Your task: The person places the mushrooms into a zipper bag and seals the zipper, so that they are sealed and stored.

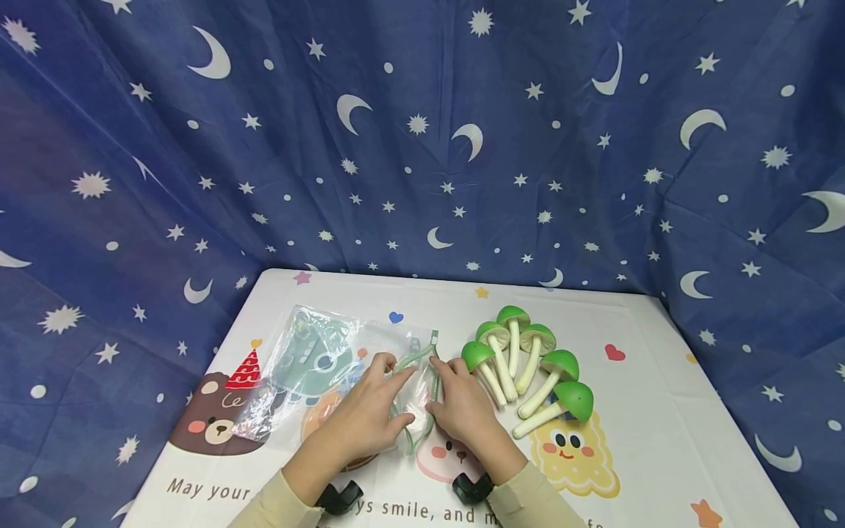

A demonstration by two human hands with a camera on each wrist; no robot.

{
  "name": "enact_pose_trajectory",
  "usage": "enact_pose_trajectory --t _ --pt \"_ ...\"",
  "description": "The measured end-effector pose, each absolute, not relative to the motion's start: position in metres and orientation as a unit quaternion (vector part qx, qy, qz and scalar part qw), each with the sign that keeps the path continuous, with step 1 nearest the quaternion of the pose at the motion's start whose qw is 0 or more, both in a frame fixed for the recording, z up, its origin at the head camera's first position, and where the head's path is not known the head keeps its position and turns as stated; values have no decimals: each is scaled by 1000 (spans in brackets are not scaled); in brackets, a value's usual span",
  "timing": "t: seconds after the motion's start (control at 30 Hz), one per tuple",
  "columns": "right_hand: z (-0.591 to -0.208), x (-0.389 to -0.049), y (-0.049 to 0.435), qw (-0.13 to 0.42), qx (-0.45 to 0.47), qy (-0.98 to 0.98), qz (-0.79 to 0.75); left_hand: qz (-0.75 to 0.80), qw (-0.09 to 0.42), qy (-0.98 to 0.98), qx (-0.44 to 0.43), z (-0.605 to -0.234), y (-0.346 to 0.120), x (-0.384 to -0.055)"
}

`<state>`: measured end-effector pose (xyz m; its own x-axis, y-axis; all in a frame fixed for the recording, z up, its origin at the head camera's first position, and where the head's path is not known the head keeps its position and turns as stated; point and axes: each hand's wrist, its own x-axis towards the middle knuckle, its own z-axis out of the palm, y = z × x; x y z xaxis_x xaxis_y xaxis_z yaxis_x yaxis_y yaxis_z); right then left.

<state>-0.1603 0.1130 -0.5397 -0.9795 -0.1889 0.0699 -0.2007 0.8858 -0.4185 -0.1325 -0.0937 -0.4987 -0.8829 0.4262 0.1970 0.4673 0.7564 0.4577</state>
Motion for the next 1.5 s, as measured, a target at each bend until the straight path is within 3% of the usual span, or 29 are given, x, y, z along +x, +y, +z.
enact_pose_trajectory --t 1.5 --pt "-537 -159 112 20 97 -971 219 -220 -11 -948 -230 -510 -97 -135"
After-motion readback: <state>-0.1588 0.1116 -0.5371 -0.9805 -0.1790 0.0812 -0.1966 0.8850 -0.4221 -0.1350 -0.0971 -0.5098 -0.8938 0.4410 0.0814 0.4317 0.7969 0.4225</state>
